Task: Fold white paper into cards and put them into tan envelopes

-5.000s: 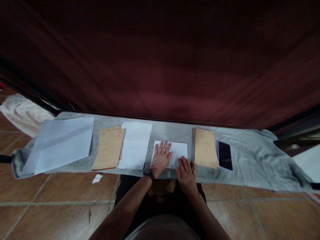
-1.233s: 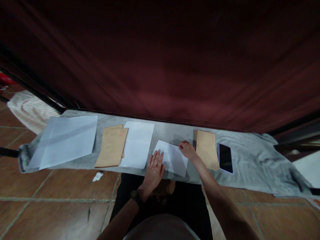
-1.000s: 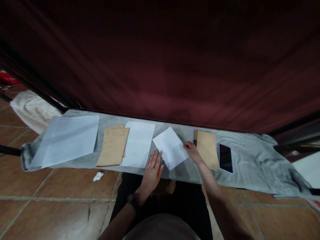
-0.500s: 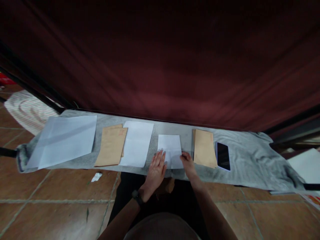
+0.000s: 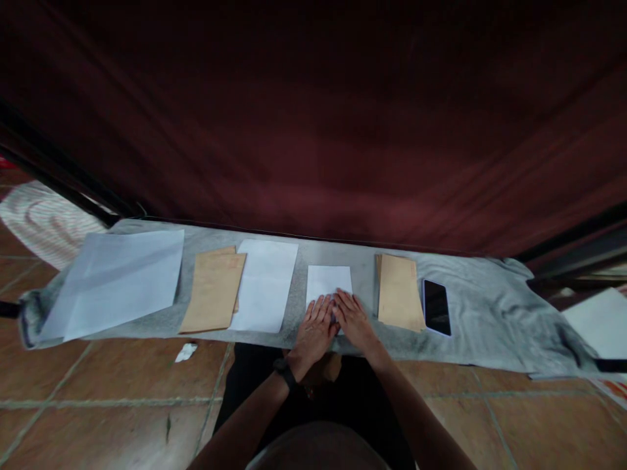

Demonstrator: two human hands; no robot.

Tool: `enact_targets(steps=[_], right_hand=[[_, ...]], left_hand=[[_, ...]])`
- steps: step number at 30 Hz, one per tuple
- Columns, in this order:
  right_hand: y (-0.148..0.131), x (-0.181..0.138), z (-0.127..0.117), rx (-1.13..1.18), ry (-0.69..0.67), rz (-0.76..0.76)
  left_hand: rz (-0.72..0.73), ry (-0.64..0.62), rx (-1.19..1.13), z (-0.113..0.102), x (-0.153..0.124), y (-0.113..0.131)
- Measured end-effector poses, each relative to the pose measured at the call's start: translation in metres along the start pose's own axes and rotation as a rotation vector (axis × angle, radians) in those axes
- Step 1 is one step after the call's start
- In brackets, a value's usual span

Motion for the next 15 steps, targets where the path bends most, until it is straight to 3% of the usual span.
enact_targets(steps=[9, 15], right_hand=[[0.031, 0.034, 0.007, -0.182, 0.038, 0.076], [0.040, 0.051, 0.014, -0.219, 0.075, 0.098]], left_hand=[[-0.043, 0.072, 0.021, 0.004, 0.003, -0.006], [-0.111, 0.076, 0.017, 0.009, 0.038, -0.036]])
Point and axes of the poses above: each hand's wrist, its own x-axis towards the middle knuckle, its own z-axis out of the palm, y = z × x, the point moved 5 cm from there along x, towards the middle knuckle, and after that the axes turned 5 degrees about z, right-handed, at the moved point
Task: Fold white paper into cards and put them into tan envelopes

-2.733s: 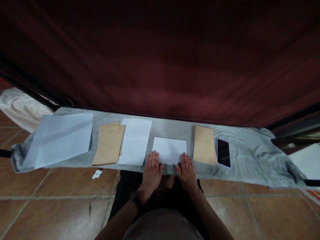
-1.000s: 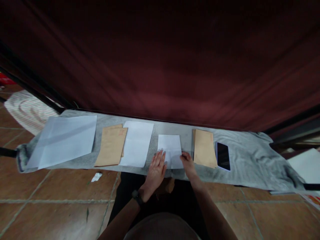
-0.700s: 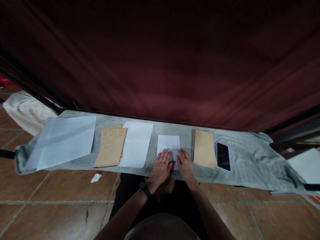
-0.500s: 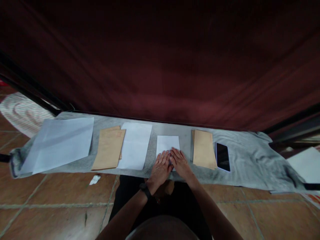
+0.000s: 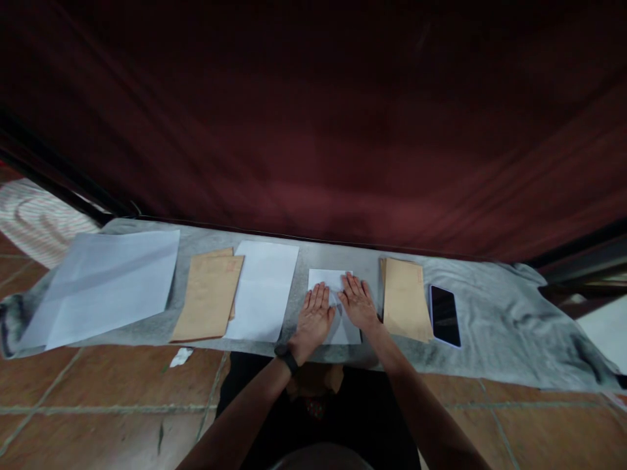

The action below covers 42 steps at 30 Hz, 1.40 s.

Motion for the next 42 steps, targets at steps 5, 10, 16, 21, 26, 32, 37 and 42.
enact_targets(steps=[5, 10, 16, 21, 26, 32, 37, 42], right_hand=[[0.001, 0.009, 0.001, -0.030, 0.038, 0.042], [-0.004, 0.007, -0.007, -0.035, 0.057, 0.090], [-0.032, -0.041, -0.015, 0.006, 0.008, -0.025], [-0.039, -0.068, -0.017, 0.004, -0.008, -0.015], [-0.038, -0.068, -0.022, 0.003, -0.012, -0.016], [-0.033, -0.079, -0.028, 0.023, 0.025, 0.018], [-0.027, -0.093, -0.032, 0.039, 0.085, 0.044], [-0.028, -0.102, -0.035, 0.036, 0.067, 0.053]], left_hand=[[-0.050, -0.050, 0.037, 0.000, 0.034, -0.025], [-0.068, -0.078, 0.061, -0.002, 0.047, -0.036], [-0.054, -0.064, 0.049, -0.005, 0.046, -0.036], [-0.012, -0.042, 0.034, -0.010, 0.017, -0.012], [0.035, 0.011, 0.032, -0.020, -0.039, 0.013], [0.034, 0.034, 0.049, -0.031, -0.078, 0.005], [0.002, 0.031, 0.063, -0.036, -0.084, 0.004], [0.066, 0.020, 0.055, -0.036, -0.081, 0.028]])
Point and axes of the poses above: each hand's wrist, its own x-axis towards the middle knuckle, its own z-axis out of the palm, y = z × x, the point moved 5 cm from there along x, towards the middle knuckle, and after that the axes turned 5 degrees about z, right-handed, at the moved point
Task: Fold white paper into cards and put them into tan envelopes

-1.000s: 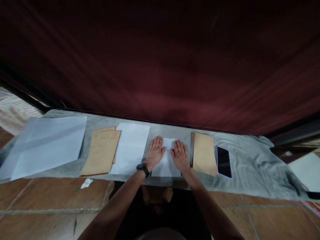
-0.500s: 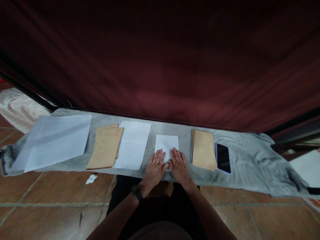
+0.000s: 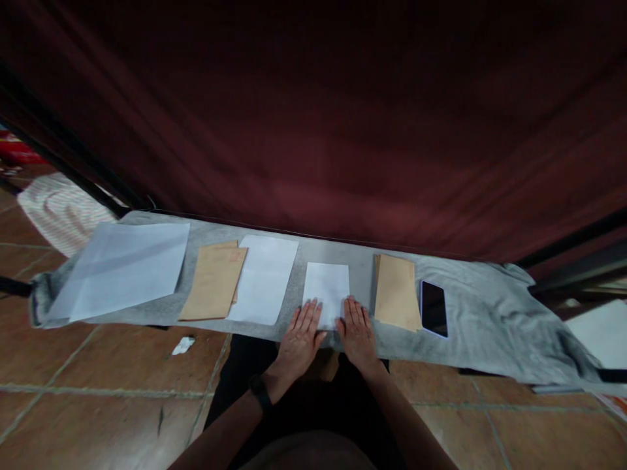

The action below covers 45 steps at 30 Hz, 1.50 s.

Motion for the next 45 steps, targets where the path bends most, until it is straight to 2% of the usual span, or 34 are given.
enact_targets(steps=[3, 5, 14, 17, 21, 23, 25, 28, 30, 33, 37, 39, 41, 45], right_hand=[[-0.009, -0.004, -0.002, 0.011, -0.012, -0.036], [-0.013, -0.007, -0.003, 0.025, -0.013, -0.055], [0.005, -0.019, -0.004, 0.034, -0.034, -0.072], [0.008, -0.019, -0.004, 0.054, -0.050, -0.077], [0.009, -0.014, -0.003, 0.120, -0.061, -0.085], [0.013, -0.008, -0.002, 0.187, -0.031, -0.033], [0.021, 0.000, 0.001, 0.244, 0.026, 0.087], [0.030, 0.014, 0.009, 0.312, 0.076, 0.245], [0.033, 0.021, 0.015, 0.380, 0.067, 0.281], [0.038, 0.023, 0.019, 0.473, 0.060, 0.278], [0.048, 0.017, 0.008, 0.552, 0.080, 0.234], [0.053, 0.017, -0.005, 0.596, 0.101, 0.224], [0.054, 0.023, -0.023, 0.663, 0.126, 0.207], [0.045, 0.043, -0.055, 0.717, 0.112, 0.167]], left_hand=[[0.059, -0.008, 0.005, 0.005, 0.001, 0.015], [0.060, -0.003, 0.021, 0.008, -0.002, 0.017], [0.034, -0.020, 0.011, 0.004, -0.018, -0.013], [0.044, -0.076, 0.035, 0.003, -0.010, -0.015], [0.119, -0.222, 0.167, 0.003, 0.008, -0.010], [0.190, -0.296, 0.274, 0.004, 0.015, -0.006], [0.258, -0.340, 0.413, 0.004, 0.019, -0.002], [0.296, -0.339, 0.545, 0.003, 0.021, 0.001], [0.265, -0.304, 0.506, 0.001, 0.022, -0.001], [0.166, -0.238, 0.268, -0.007, 0.024, -0.011], [0.070, -0.131, 0.001, -0.035, 0.034, -0.025], [0.041, -0.030, -0.064, -0.062, 0.043, -0.029], [0.073, 0.034, -0.118, -0.092, 0.054, -0.030], [0.094, 0.155, -0.330, -0.149, 0.078, -0.034]])
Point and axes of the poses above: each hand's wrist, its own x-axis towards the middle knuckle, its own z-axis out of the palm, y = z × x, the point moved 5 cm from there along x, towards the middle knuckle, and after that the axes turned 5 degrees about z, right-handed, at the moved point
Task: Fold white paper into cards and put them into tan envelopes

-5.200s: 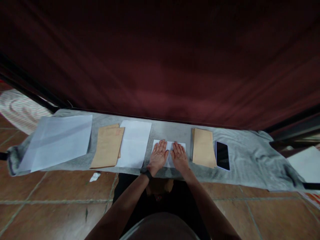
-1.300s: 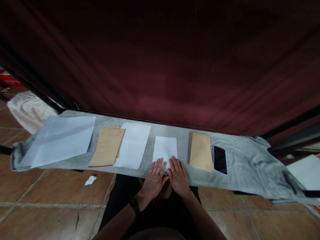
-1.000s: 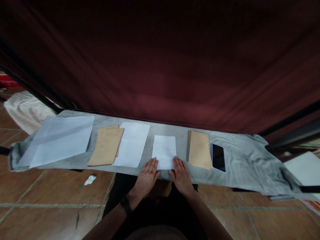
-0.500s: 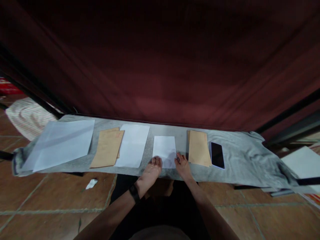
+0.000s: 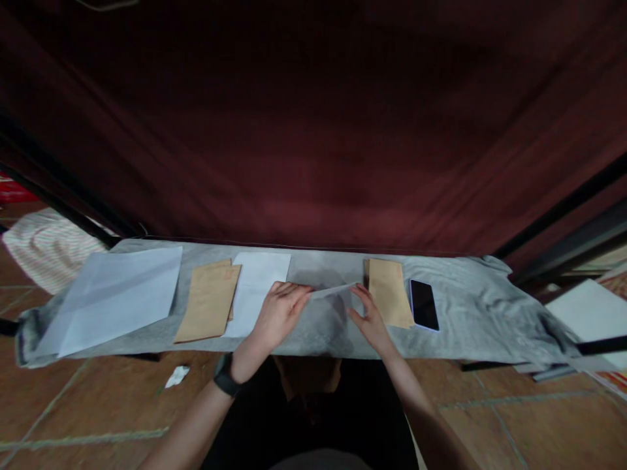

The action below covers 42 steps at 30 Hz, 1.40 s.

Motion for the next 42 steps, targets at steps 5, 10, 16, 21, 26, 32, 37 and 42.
enact_targets(steps=[5, 10, 16, 21, 26, 32, 37, 42], right_hand=[[-0.014, 0.011, 0.003, 0.301, -0.065, 0.087], [0.002, -0.002, 0.021, 0.513, -0.127, 0.322], [0.028, -0.019, 0.049, 0.545, -0.123, 0.629], [0.044, -0.027, 0.064, 0.536, -0.007, 0.726], [0.044, -0.037, 0.070, 0.523, -0.016, 0.750], [0.033, -0.040, 0.062, 0.297, -0.120, 0.655], [0.036, -0.035, 0.056, 0.250, -0.182, 0.605], [0.045, -0.034, 0.052, 0.217, -0.186, 0.588]], left_hand=[[-0.122, 0.059, -0.407, -0.023, 0.031, -0.020], [-0.251, 0.164, -0.536, 0.008, 0.050, -0.073], [-0.372, 0.211, -0.430, 0.065, 0.047, -0.119], [-0.203, 0.222, -0.070, 0.093, 0.012, -0.096], [0.010, -0.141, 0.006, 0.150, -0.021, -0.054], [0.098, -0.328, 0.114, 0.188, -0.009, -0.040], [0.134, -0.330, 0.165, 0.199, 0.018, -0.046], [0.102, -0.291, 0.197, 0.197, 0.027, -0.065]])
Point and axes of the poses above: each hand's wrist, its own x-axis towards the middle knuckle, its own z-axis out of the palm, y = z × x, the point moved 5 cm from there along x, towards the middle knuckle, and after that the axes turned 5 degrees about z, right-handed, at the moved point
